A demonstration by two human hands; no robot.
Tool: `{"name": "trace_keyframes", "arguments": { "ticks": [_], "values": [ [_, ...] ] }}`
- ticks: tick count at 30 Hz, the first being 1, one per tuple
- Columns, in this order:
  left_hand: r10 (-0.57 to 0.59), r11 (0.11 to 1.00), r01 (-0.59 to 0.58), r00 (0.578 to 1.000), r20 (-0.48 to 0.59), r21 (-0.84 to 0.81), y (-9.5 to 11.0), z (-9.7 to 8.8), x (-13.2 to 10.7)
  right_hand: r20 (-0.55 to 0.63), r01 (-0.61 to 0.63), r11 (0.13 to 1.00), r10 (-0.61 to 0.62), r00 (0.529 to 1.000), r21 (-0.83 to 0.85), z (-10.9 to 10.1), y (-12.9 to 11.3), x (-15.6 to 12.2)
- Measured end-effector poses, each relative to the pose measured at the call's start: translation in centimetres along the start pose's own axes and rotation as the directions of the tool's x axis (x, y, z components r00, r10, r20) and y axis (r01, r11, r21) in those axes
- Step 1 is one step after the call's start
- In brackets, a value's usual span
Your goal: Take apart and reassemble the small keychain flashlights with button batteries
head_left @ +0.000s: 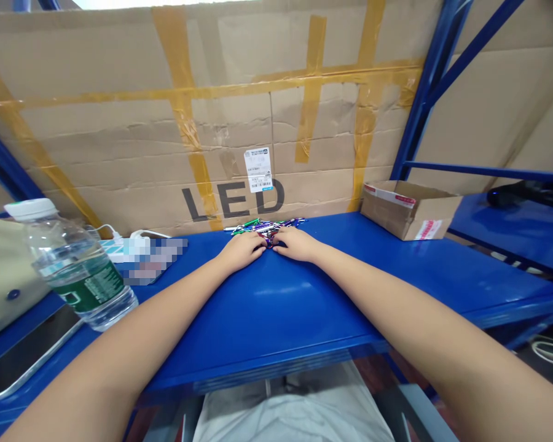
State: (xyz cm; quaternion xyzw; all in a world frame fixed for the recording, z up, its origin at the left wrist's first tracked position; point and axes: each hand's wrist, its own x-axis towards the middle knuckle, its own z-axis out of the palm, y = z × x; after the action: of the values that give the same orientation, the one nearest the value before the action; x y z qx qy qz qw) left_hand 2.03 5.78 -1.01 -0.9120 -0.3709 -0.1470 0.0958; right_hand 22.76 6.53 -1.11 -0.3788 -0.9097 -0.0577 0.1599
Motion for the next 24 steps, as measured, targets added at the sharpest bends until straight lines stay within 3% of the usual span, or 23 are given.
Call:
{"name": "trace_keyframes", "arguments": {
  "ticks": [6,10,14,18,21,24],
  "values": [
    [-0.028,0.999,0.029,0.999,-0.034,0.025,0.2,-0.3,0.1,0.029,-0.025,0.999,0.026,0.999,-0.036,-0.2,0.3,0.0],
    [-0.199,0.98,0.199,0.977,-0.078,-0.011,-1.0,-2.3,-0.1,0.021,-0.081,0.997,0.082,0.996,-0.017,-0.9,0.7,-0.1],
    [-0.339,0.935,0.346,0.936,0.092,-0.074,-2.9,-4.2,-1.1,-0.079,-0.14,0.989,0.143,0.987,0.046,-1.6,1.0,-0.4],
    [-0.324,0.927,0.365,0.898,0.297,-0.092,-3.2,-4.2,-1.6,-0.064,-0.067,0.995,0.072,0.995,0.077,-1.6,0.9,-0.5],
    [-0.292,0.948,0.317,0.907,0.304,-0.036,-3.1,-4.1,-1.4,0.005,-0.026,0.997,0.026,1.0,0.071,-1.2,0.6,-0.2],
    [-0.316,0.948,0.314,0.925,0.209,0.042,-3.3,-4.8,-1.1,0.035,-0.01,0.998,0.008,0.999,0.061,-0.7,0.4,0.1]
  ]
}}
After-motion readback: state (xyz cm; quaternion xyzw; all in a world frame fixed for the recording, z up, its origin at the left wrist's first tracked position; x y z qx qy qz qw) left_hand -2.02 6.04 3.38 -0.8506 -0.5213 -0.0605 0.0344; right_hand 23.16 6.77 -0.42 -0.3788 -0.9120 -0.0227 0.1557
